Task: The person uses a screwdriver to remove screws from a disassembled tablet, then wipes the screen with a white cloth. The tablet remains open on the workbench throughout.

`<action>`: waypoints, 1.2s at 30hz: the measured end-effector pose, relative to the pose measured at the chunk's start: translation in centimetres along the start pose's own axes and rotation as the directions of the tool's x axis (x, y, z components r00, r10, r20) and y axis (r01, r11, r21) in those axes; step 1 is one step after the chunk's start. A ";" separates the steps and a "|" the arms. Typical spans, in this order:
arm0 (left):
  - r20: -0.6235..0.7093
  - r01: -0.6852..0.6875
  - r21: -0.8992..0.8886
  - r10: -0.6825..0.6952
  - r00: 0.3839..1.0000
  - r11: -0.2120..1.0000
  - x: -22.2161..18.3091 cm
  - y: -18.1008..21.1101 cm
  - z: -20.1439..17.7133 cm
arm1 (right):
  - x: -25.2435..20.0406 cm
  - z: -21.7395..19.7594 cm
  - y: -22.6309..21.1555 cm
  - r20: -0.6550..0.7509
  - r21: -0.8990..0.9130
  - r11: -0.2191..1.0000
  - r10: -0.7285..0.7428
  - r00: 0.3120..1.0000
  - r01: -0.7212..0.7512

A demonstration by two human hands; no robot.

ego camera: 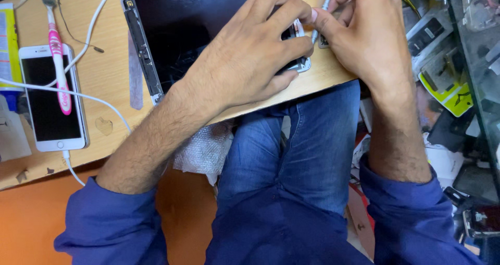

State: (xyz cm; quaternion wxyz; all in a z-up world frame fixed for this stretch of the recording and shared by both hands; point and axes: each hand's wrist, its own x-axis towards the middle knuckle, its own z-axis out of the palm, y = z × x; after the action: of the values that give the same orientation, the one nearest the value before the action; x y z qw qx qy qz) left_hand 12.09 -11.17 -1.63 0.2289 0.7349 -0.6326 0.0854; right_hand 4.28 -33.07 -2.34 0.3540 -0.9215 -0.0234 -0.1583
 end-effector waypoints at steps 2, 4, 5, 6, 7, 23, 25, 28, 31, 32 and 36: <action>0.023 -0.005 -0.001 0.005 1.000 1.000 0.3 -0.2 -0.2 | 0.1 0.1 0.5 -0.003 -0.008 0.998 -0.054 0.999 0.054; 0.044 -0.007 0.011 0.006 0.999 1.000 0.4 -0.3 -0.4 | 0.1 0.2 0.8 0.004 0.000 0.999 -0.039 0.999 0.039; 0.055 -0.009 0.017 0.008 0.998 1.000 0.5 -0.3 -0.6 | 0.1 0.3 0.8 0.000 0.003 0.999 -0.045 0.999 0.045; 0.063 -0.007 0.009 0.007 0.998 1.000 0.6 -0.3 -0.7 | 0.1 0.3 0.8 -0.004 0.006 0.999 -0.051 0.999 0.051; 0.071 -0.006 0.002 0.006 0.997 1.000 0.7 -0.3 -0.8 | 0.1 0.3 0.8 -0.009 0.009 0.998 -0.058 0.998 0.058; 0.170 -0.014 -0.059 0.024 0.985 0.998 2.2 -0.6 -1.0 | -0.3 1.3 2.4 -0.069 -0.020 0.996 -0.086 0.994 0.085; 0.169 -0.027 -0.042 0.033 0.985 0.999 2.4 -0.6 -1.0 | -0.4 1.4 2.6 -0.068 -0.030 0.996 -0.082 0.994 0.080; 0.129 -0.077 0.009 0.076 0.989 0.997 2.7 -0.7 -0.9 | -0.5 1.5 2.7 -0.058 -0.016 0.998 -0.060 0.996 0.059; 0.200 -0.076 0.027 0.069 0.977 0.997 3.2 -0.8 -0.7 | -0.4 1.4 2.6 -0.044 0.022 0.998 -0.055 0.998 0.056; 0.244 -0.064 0.027 0.055 0.968 0.998 3.3 -0.8 -0.7 | -0.4 1.4 2.5 -0.038 0.036 0.998 -0.047 0.998 0.048; 0.270 -0.047 -0.018 0.051 0.962 0.999 4.0 -0.9 -0.7 | -0.3 1.3 2.3 -0.017 0.073 0.997 -0.004 1.000 0.005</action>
State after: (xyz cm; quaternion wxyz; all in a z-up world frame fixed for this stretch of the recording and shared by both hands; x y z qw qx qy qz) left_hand 13.84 -14.34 0.41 0.1424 0.7225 -0.6764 -0.0136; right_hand 4.71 -33.87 -4.85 0.3871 -0.9066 -0.0281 -0.1659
